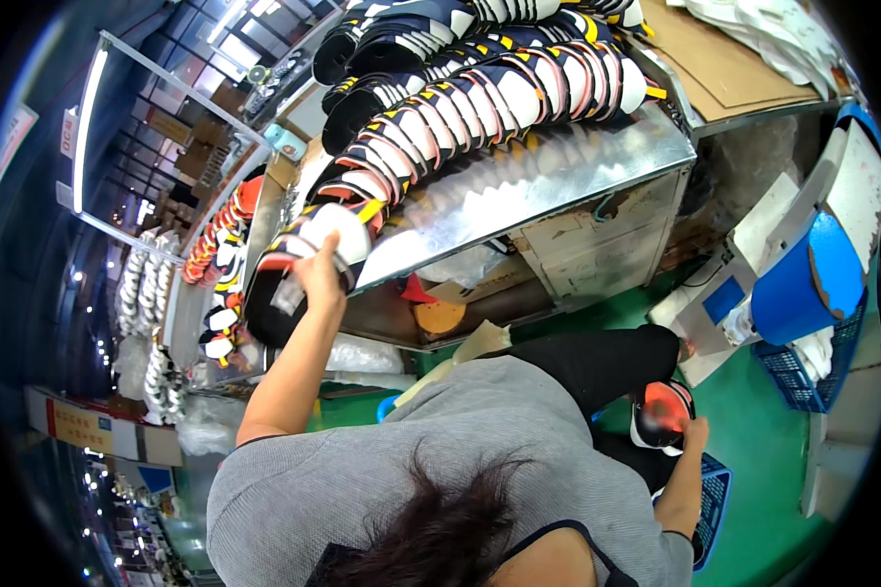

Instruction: The person gathers white laces from a table, places them into a blue basket containing shoe uppers, and then individually processes the shoe uppers by applying a small yellow tool to the heel area before placing them back into another blue basket.

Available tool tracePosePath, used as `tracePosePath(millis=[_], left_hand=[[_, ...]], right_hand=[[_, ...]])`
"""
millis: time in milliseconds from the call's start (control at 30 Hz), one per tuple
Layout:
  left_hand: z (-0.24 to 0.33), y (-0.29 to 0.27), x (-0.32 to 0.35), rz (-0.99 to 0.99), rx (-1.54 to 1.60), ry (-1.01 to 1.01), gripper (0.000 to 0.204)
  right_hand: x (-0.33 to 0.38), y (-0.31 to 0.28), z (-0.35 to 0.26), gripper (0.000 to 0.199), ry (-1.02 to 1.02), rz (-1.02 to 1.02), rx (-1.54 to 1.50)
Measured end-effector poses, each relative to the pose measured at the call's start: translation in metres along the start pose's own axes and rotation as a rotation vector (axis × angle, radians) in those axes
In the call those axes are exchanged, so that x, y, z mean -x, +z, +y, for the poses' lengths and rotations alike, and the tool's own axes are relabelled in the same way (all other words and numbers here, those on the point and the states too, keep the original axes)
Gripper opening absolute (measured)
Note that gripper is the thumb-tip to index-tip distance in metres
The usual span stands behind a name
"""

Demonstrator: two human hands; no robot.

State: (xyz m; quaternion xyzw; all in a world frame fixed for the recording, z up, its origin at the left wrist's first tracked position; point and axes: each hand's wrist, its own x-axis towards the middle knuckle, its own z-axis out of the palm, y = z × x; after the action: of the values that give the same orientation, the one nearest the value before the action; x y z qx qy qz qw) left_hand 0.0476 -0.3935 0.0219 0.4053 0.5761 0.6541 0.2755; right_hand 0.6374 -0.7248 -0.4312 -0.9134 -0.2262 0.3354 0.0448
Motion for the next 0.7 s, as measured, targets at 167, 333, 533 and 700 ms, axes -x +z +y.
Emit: tracePosePath(millis=[167, 333, 533, 700], left_hand=[[-0.089, -0.003, -0.087, 0.147, -0.066, 0.051, 0.029], [-0.122, 0.036, -0.216, 0.024, 0.275, 0.078, 0.044], [-0.147, 0.004, -0.217, -0.284, -0.098, -0.070, 0.025], [-0.089, 0.019, -0.016, -0.240, 0.041, 0.398, 0.035]], right_hand=[[0.065, -0.023, 0.019, 0.054, 0.106, 0.326, -0.232], [0.122, -0.081, -0.045, 0.056, -0.076, 0.733, -0.426], [0.164, -0.078, -0.081, 0.045, -0.210, 0.985, -0.823], [0.218, -0.093, -0.170, 0.042, -0.097, 0.952, -1.114]])
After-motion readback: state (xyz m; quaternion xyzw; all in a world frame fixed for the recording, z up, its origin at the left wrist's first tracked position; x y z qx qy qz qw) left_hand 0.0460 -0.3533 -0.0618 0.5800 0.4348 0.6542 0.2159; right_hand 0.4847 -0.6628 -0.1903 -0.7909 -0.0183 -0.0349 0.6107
